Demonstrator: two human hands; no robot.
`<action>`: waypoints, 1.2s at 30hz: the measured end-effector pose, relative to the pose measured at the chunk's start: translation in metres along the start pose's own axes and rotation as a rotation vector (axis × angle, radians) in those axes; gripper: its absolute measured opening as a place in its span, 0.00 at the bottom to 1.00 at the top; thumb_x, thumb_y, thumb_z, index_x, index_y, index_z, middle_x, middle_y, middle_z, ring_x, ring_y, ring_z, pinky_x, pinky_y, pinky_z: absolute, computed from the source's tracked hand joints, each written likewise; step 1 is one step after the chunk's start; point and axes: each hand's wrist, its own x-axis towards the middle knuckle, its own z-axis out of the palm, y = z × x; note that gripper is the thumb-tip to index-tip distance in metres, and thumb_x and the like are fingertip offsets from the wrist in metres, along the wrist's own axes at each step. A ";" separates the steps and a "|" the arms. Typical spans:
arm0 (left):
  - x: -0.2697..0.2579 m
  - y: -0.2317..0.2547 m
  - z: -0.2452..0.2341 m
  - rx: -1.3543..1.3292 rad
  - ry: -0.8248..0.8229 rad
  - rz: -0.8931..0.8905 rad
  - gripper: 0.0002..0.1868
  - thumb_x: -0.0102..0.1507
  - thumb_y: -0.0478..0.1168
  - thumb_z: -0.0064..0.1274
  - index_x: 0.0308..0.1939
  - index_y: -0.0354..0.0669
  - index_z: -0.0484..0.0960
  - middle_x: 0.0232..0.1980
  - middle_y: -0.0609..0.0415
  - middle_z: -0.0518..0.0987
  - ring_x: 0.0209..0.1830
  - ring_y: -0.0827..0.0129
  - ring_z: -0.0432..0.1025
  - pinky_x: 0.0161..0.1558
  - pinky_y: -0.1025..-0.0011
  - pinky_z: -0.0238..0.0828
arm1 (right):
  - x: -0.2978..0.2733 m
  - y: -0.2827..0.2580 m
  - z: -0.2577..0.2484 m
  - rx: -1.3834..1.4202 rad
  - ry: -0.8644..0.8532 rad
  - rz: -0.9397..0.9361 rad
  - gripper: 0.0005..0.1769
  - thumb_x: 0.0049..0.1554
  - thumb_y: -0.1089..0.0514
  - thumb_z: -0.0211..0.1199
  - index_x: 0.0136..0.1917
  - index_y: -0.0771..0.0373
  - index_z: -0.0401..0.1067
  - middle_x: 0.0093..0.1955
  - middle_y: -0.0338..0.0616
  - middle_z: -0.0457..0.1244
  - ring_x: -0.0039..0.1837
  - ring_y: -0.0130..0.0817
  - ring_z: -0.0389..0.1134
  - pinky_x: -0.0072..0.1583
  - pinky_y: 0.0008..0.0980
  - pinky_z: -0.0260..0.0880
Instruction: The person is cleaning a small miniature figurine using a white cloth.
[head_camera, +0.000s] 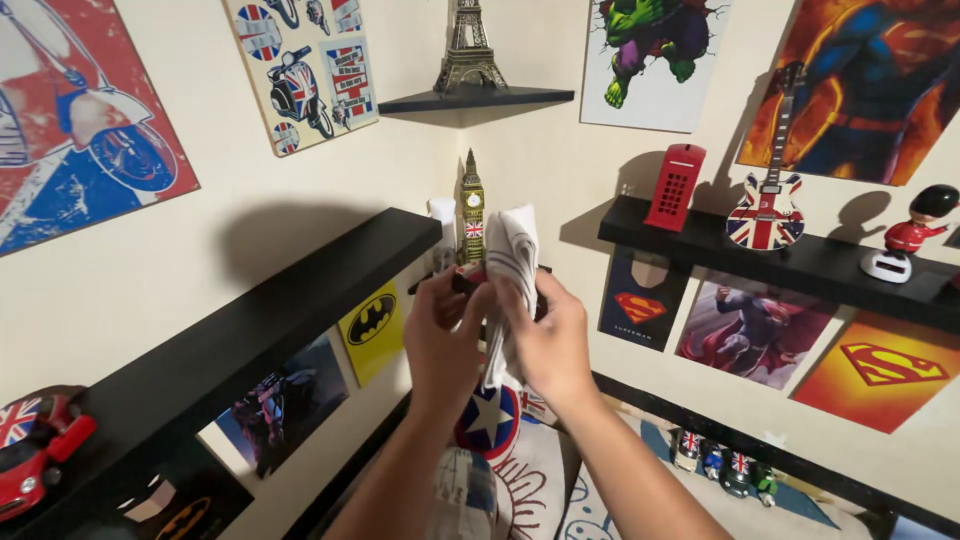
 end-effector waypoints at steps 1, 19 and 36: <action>0.001 0.006 -0.004 0.000 0.001 0.003 0.22 0.62 0.37 0.63 0.58 0.36 0.77 0.46 0.50 0.85 0.46 0.72 0.80 0.48 0.74 0.77 | 0.001 -0.002 0.000 0.001 -0.001 -0.002 0.11 0.62 0.59 0.63 0.54 0.68 0.77 0.43 0.38 0.71 0.46 0.20 0.66 0.49 0.25 0.69; 0.007 0.047 -0.022 0.212 0.025 0.205 0.22 0.60 0.34 0.63 0.57 0.40 0.79 0.46 0.51 0.86 0.46 0.70 0.82 0.51 0.72 0.78 | 0.010 0.000 0.008 0.013 -0.057 -0.097 0.15 0.59 0.67 0.65 0.60 0.68 0.73 0.52 0.45 0.72 0.55 0.29 0.71 0.58 0.30 0.71; 0.006 0.047 -0.007 0.262 -0.036 0.226 0.17 0.60 0.33 0.63 0.53 0.38 0.80 0.44 0.51 0.87 0.45 0.70 0.84 0.49 0.72 0.79 | 0.015 0.003 -0.008 0.011 -0.037 -0.096 0.22 0.58 0.67 0.63 0.66 0.67 0.70 0.56 0.44 0.71 0.58 0.28 0.71 0.61 0.30 0.71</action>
